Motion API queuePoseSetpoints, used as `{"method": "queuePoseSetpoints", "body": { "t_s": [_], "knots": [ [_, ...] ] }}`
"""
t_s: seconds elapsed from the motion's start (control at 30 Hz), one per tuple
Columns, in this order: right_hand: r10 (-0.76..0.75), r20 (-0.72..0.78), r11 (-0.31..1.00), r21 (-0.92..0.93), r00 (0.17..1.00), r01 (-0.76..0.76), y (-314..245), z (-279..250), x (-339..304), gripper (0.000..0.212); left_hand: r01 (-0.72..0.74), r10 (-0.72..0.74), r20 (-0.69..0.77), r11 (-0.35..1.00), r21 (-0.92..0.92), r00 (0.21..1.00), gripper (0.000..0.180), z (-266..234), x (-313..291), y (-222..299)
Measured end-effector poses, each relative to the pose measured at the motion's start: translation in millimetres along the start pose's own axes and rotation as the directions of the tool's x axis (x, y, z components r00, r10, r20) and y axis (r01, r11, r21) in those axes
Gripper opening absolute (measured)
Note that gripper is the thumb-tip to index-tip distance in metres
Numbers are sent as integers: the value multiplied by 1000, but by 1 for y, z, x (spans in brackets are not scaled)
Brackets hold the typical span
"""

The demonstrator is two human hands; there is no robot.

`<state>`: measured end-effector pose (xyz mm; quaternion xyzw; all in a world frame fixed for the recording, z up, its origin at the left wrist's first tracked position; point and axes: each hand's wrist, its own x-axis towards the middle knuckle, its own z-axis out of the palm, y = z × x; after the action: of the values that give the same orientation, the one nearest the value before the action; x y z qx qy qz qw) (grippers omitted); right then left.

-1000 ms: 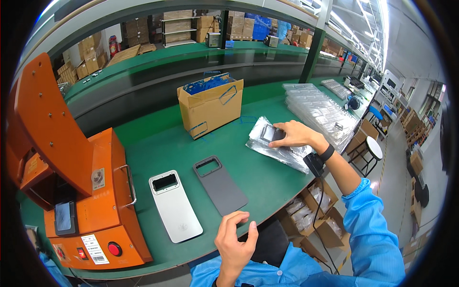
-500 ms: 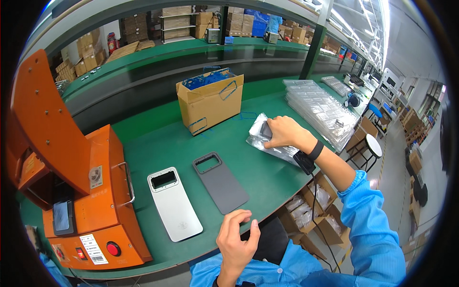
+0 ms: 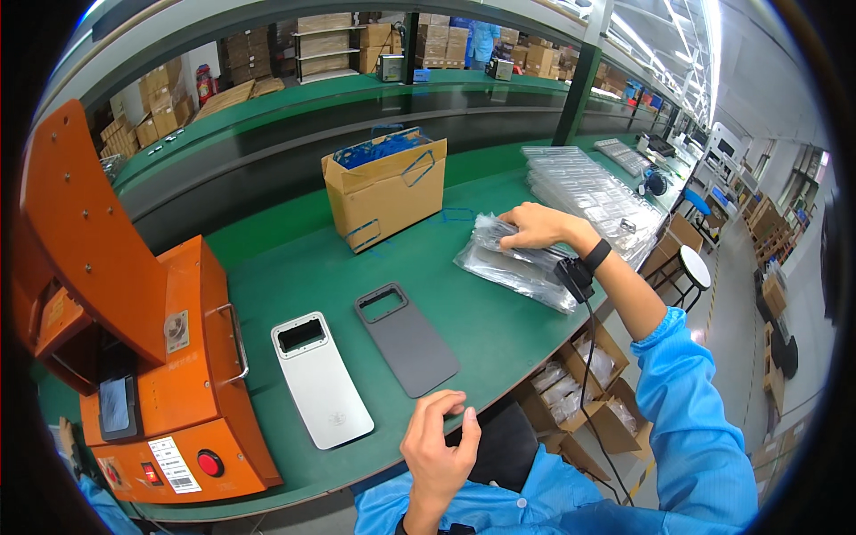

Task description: The person is sorting phone cases from boxes on the floor, inspecting them, and placing them into individual plastic bags on a workbench.

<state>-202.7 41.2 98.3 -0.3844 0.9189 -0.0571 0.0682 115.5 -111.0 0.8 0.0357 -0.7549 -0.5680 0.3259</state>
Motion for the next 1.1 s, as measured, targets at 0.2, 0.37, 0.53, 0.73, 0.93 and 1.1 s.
{"method": "queuePoseSetpoints", "body": {
  "t_s": [0.2, 0.37, 0.53, 0.73, 0.93, 1.1],
  "knots": [
    [129, 112, 980, 140, 985, -144, 22, -8, 8, 56, 6, -6, 1, 1000, -1, 1000, 16, 1, -1, 0],
    [176, 106, 930, 308, 979, -200, 37, -11, 12, 56, -18, 19, -24, 999, 32, 1000, 18, 3, -1, -3],
    [287, 115, 906, 291, 951, -308, 41, -14, 12, 65, -25, 26, -18, 999, 35, 999, 18, 4, -2, -5],
    [409, 108, 801, 433, 906, -413, 52, -7, 12, 67, -2, 2, 13, 999, 37, 1000, 14, 3, -1, -3],
    [410, 133, 782, 457, 902, -423, 45, -13, 8, 71, -9, 8, 13, 999, 51, 1000, 14, 2, -2, -3],
    [444, 170, 740, 484, 880, -467, 58, -9, 12, 71, -12, 11, 23, 999, 49, 1000, 14, 4, -1, -3]
  ]
}}
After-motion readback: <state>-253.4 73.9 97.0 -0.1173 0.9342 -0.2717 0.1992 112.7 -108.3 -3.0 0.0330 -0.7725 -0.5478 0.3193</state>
